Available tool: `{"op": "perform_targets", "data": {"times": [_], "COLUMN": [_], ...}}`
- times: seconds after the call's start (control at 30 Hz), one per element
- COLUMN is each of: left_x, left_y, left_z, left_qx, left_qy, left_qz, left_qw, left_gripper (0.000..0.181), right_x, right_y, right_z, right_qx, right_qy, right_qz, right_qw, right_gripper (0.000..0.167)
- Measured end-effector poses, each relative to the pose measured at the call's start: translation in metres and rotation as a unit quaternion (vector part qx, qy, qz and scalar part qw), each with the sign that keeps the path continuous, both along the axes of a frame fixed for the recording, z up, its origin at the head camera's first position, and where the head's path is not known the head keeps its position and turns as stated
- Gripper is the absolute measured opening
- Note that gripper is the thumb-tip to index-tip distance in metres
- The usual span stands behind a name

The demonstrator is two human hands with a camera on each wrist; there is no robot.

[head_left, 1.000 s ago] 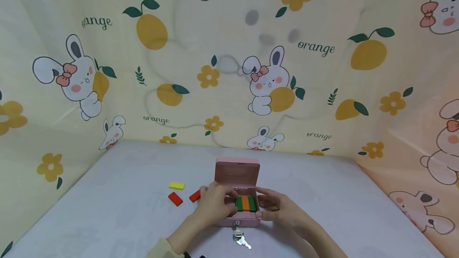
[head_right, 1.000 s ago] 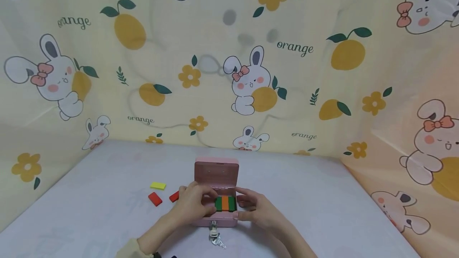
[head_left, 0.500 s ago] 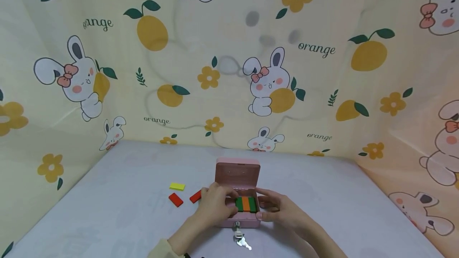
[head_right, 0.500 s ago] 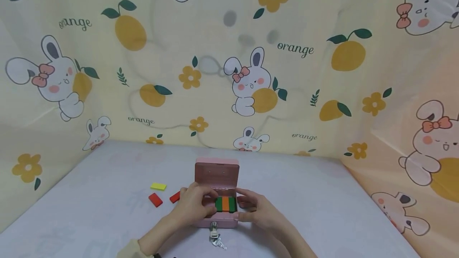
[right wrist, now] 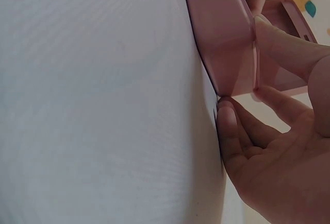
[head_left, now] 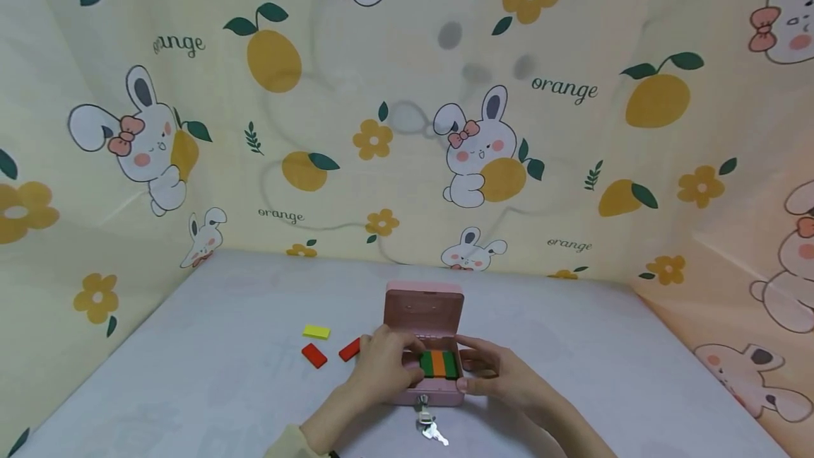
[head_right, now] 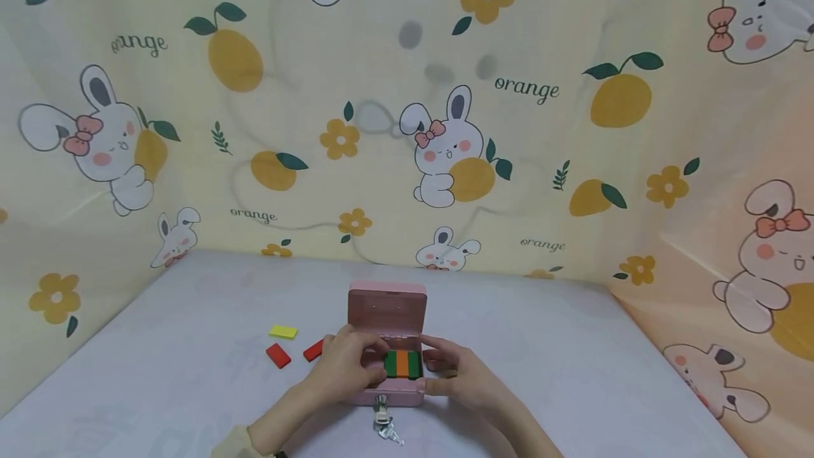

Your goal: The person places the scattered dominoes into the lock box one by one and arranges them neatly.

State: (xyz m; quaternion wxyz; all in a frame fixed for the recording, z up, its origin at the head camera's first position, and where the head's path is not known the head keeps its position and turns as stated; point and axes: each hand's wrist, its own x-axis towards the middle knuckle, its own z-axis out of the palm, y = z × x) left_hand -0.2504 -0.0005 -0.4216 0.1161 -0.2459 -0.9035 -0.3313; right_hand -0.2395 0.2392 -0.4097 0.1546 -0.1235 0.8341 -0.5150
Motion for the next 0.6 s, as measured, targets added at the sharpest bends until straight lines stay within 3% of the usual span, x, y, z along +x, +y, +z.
{"op": "perform_targets", "data": {"times": [0.6], "left_x": [0.0006], "left_y": [0.0006], "left_z": [0.0012], "left_qx": [0.000], "left_qy": [-0.014], "left_qz": [0.002], "left_qw": [0.9999], "left_gripper": [0.021], "right_x": [0.0001], "right_y": [0.0012], "right_z": [0.0013], "right_qx": [-0.010], "right_qy": [0.002], "right_qz": [0.009], "right_qw": [0.9999], "right_gripper": [0.076]}}
